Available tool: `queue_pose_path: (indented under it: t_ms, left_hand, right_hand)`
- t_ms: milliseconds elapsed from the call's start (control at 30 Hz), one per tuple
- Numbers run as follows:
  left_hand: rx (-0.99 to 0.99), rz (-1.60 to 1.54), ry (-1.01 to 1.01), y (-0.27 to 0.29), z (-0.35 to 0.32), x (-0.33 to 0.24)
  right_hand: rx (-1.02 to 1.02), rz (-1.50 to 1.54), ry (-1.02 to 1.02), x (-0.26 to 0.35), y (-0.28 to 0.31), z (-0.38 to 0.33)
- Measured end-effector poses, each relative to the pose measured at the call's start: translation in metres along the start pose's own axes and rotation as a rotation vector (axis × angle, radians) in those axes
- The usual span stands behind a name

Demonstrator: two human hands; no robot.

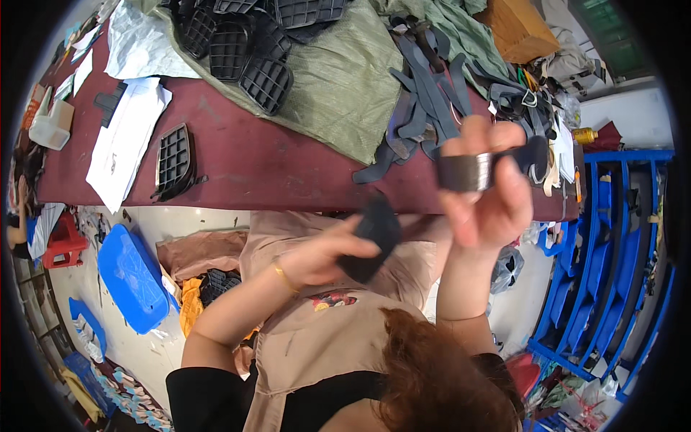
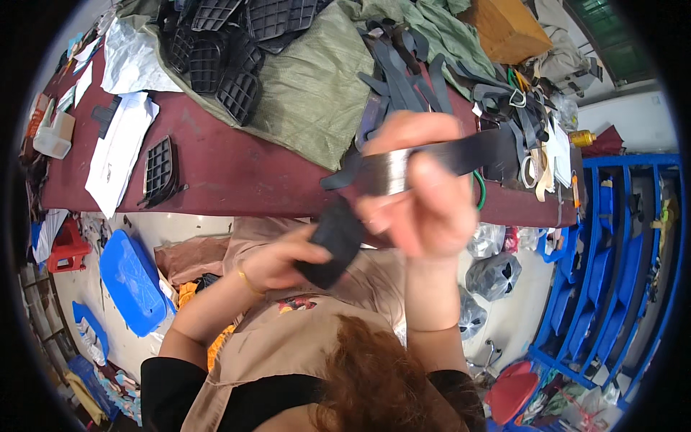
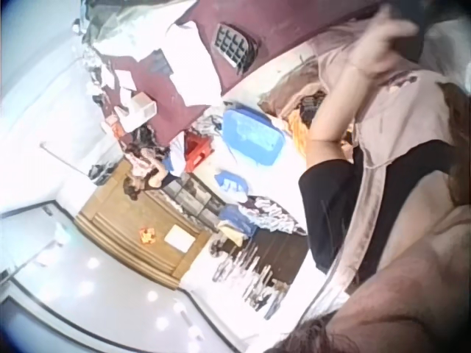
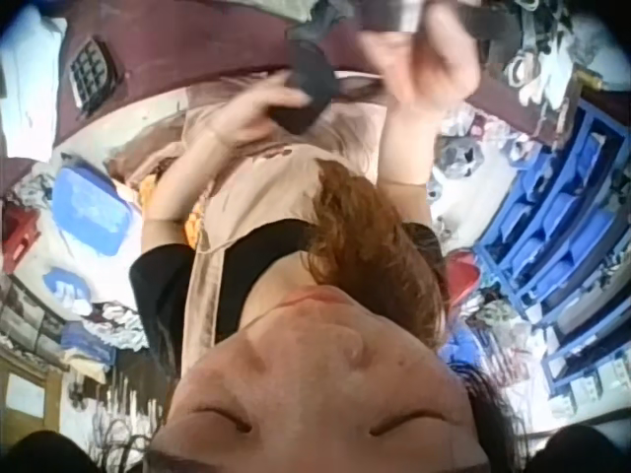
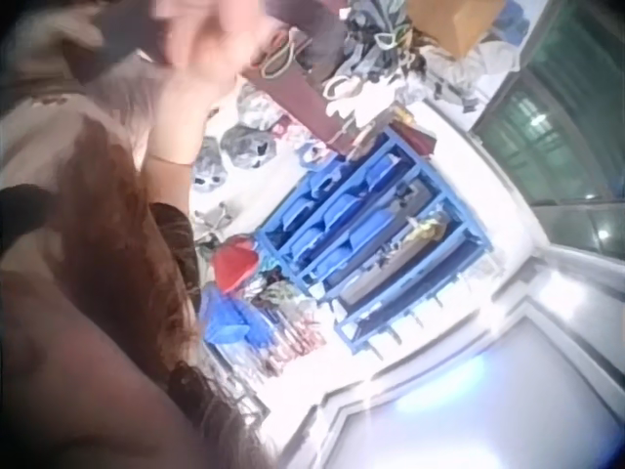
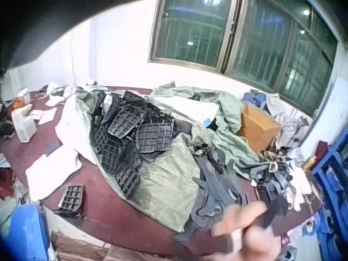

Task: The recorder is assembling and inspecting various components for shoe manufacturing, such as attaching straps and checking soles.

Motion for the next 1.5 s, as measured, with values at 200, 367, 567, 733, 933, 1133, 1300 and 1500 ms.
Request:
queue_pose_path:
  t_ms: [200,367,567,733,933,1133,1300,1500]
  left_hand:
    - [-1.084,-0.012,-0.173,-0.030,0.034,0.002]
    - [-0.247,-0.251,-0.477,0.001,0.041,-0.039]
    - [-0.311,-0.270,-0.448,-0.007,0.005,-0.055]
    - [-0.316,-0.276,-0.454,-0.004,0.003,-0.052]
    - [-0.321,-0.282,-0.466,-0.007,0.000,-0.052]
    - [-0.323,-0.253,-0.456,-0.012,-0.003,-0.054]
    - [-0.354,-0.256,-0.390,-0.001,-0.003,-0.046]
    - [-0.266,-0.276,-0.264,0.001,-0.002,-0.043]
  right_hand:
    - [0.071,-0.071,-0.639,-0.087,-0.074,-0.024]
    - [-0.272,-0.705,-0.458,-0.093,-0.010,-0.085]
    - [-0.517,-0.924,-0.046,-0.056,0.022,-0.097]
    - [-0.562,-1.026,0.003,-0.049,0.022,-0.090]
    - [-0.544,-1.040,-0.010,-0.049,0.023,-0.091]
    - [-0.649,-0.883,0.017,-0.050,0.029,-0.092]
    - [-0.542,-1.107,-0.018,-0.035,0.029,-0.090]
    - [-0.529,-0.923,-0.129,-0.027,0.039,-0.086]
Point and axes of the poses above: each hand's wrist, its own z-axis towards the middle knuckle, its own y-axis out of the back of the hand, x = y × z, the point moved 6 cm from there along z, towards the middle knuckle, and after that the axes turned 5 degrees about -y, right-handed, at the moved point
